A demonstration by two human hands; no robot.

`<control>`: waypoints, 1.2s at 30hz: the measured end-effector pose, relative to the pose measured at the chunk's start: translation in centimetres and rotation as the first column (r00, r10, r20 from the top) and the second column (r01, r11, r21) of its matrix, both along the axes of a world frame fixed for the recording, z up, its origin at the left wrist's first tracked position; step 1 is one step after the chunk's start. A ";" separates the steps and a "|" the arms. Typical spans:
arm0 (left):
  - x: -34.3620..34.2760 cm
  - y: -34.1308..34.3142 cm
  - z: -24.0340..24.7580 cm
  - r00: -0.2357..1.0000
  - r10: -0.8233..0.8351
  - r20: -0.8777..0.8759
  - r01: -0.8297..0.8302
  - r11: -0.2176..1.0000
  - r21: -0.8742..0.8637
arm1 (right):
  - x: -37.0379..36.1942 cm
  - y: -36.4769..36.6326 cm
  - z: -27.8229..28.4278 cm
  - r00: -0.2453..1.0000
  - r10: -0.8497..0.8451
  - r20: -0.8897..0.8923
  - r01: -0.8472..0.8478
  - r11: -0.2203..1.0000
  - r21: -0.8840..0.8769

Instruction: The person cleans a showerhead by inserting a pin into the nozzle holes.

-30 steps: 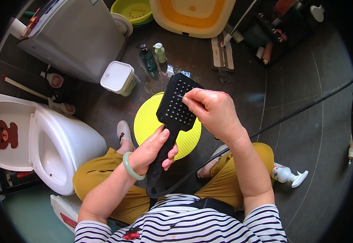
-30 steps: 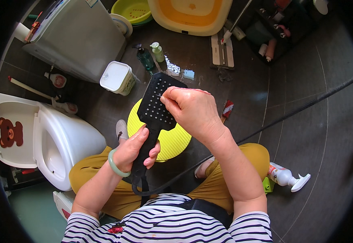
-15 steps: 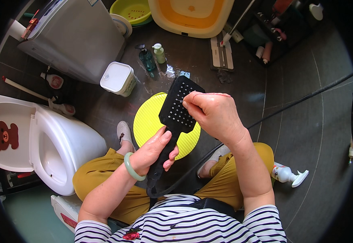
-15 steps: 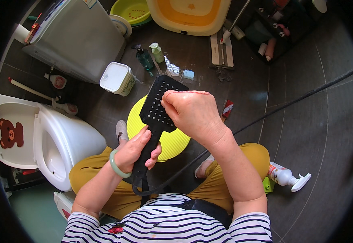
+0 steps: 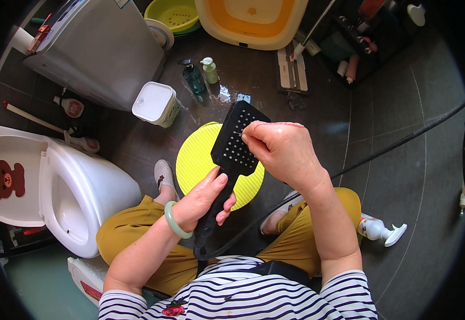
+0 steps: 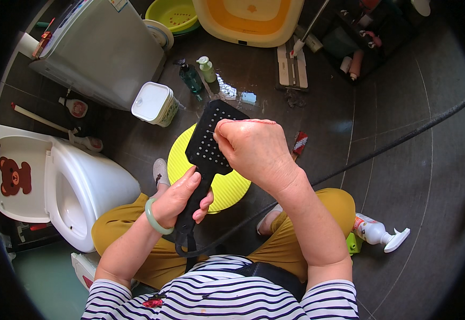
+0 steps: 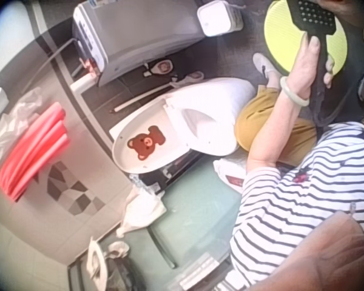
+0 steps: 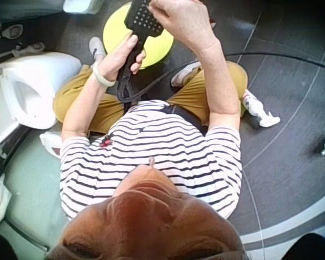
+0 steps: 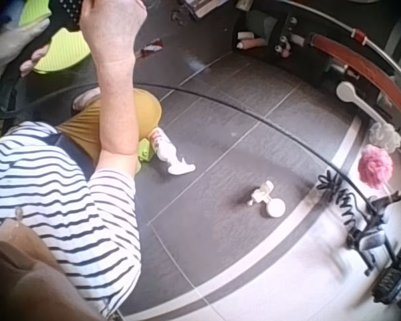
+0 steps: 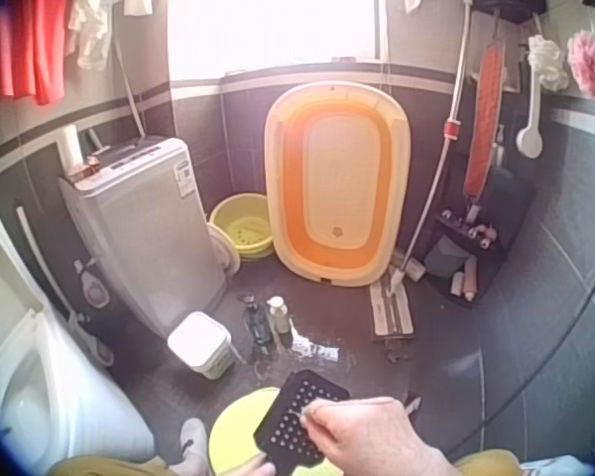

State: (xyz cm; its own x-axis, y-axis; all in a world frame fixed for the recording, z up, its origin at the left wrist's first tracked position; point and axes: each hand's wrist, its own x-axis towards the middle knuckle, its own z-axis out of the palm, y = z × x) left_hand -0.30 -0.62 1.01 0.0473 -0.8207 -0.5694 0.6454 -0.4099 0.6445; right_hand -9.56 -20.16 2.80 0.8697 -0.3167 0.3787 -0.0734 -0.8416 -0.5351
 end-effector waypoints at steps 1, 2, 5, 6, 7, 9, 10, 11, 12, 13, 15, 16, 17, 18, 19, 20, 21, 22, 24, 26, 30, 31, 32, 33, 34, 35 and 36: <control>0.0 0.0 0.0 1.000 0.006 0.002 -0.006 1.000 0.010 | 0.0 0.0 0.0 1.000 -0.002 0.004 0.002 1.000 -0.006; -0.1 0.1 -0.1 1.000 0.006 0.002 -0.006 1.000 0.010 | 0.0 0.0 0.1 1.000 -0.003 0.009 0.003 1.000 -0.012; -0.2 0.2 -0.5 1.000 0.021 0.023 -0.022 0.999 0.028 | -0.1 0.1 0.2 1.000 -0.001 -0.005 0.001 0.999 -0.041; -0.2 0.1 -0.6 0.997 0.017 0.075 -0.020 0.999 0.033 | -0.1 0.2 0.2 1.000 -0.002 -0.006 0.001 0.999 -0.041; -0.2 0.1 -0.8 0.992 0.013 0.127 -0.018 0.999 0.039 | -0.2 0.3 0.3 1.000 -0.003 -0.010 0.002 0.998 -0.060; -0.2 0.1 -1.6 0.974 -0.006 0.228 -0.003 0.999 0.040 | -0.5 0.6 0.6 1.000 -0.001 -0.012 0.000 0.997 -0.078; -0.1 0.1 -1.8 0.945 -0.026 0.326 0.013 0.999 0.043 | -0.7 0.7 0.8 0.997 0.001 -0.077 -0.013 0.989 -0.150; -0.2 0.0 -1.8 0.945 -0.027 0.325 0.013 0.999 0.045 | -0.9 0.8 0.9 0.990 -0.003 -0.143 -0.029 0.975 -0.219; -0.2 0.0 -1.7 0.913 -0.075 0.401 0.056 0.997 0.058 | -0.9 0.7 0.9 0.990 -0.003 -0.144 -0.029 0.976 -0.217; -0.3 -0.1 -1.7 0.873 -0.122 0.473 0.098 0.992 0.075 | -0.9 0.5 0.9 0.989 0.014 -0.145 -0.045 0.975 -0.216; -0.6 -0.3 -1.3 0.846 -0.134 0.516 0.105 0.991 0.085 | -0.8 -0.3 0.8 0.990 0.029 -0.139 -0.054 0.983 -0.176; -0.7 -0.3 -1.1 0.817 -0.144 0.559 0.109 0.989 0.096 | -0.7 -1.0 0.7 0.991 0.032 -0.130 -0.050 0.989 -0.136; -0.7 -0.3 -1.1 0.816 -0.142 0.561 0.108 0.990 0.093 | -0.2 -1.7 0.2 0.992 0.052 -0.118 -0.047 0.998 0.042; -0.6 -0.3 -1.1 0.836 -0.113 0.537 0.091 0.994 0.068 | -0.1 -2.5 0.3 0.956 0.084 -0.280 0.016 0.941 0.338; -0.6 -0.3 -1.1 0.855 -0.085 0.512 0.074 0.996 0.042 | -0.1 -2.6 0.0 0.951 0.128 -0.280 0.047 0.838 0.544; -0.6 -0.3 -1.3 0.854 -0.078 0.514 0.067 0.997 0.039 | 0.2 -2.5 -0.4 0.947 0.177 -0.269 0.076 0.689 0.721; -0.6 -0.3 -1.6 0.904 -0.007 0.428 -0.005 1.000 0.025 | 0.2 -1.8 -0.8 0.974 0.101 -0.205 0.044 0.798 0.601; -0.7 -0.4 -1.8 0.939 0.066 0.338 -0.077 0.997 0.018 | 0.1 -0.6 -1.2 0.992 0.036 -0.125 0.026 0.886 0.463; -0.9 -0.7 -1.3 0.945 0.091 0.315 -0.113 0.992 0.055 | 0.2 1.7 -1.1 0.997 -0.075 -0.001 0.075 0.994 -0.078; -0.9 -0.4 -1.3 0.949 0.114 0.293 -0.147 0.985 0.092 | 0.3 2.1 0.1 0.993 -0.078 -0.086 0.063 0.985 -0.163; -0.7 0.0 -2.0 0.820 -0.115 0.561 0.060 0.991 0.116 | 0.4 -0.7 -0.3 0.995 0.059 -0.083 -0.071 0.986 -0.154; -0.6 0.1 -2.0 0.821 -0.110 0.560 0.059 0.992 0.109 | 0.6 -1.8 0.0 0.952 0.097 -0.290 -0.037 0.978 0.204; -0.6 0.0 -1.9 0.823 -0.105 0.558 0.060 0.993 0.099 | 0.9 -2.8 0.8 0.866 0.198 -0.458 0.079 0.852 0.518; -0.5 0.0 -1.9 0.823 -0.105 0.558 0.061 0.993 0.097 | 0.9 -3.4 -0.1 0.880 0.261 -0.397 0.096 0.719 0.688; -0.4 -0.1 -1.8 0.847 -0.049 0.530 0.030 0.999 0.046 | 0.8 -2.9 -0.4 0.880 0.259 -0.398 0.098 0.721 0.686; -0.3 -0.1 -1.8 0.866 0.010 0.499 -0.010 1.000 -0.002 | 0.7 -1.8 -0.6 0.936 0.174 -0.307 0.077 0.748 0.659; -0.5 -0.3 -1.7 0.866 0.013 0.499 -0.014 1.000 -0.001 | 0.6 -0.6 -1.0 0.974 0.089 -0.208 0.064 0.774 0.630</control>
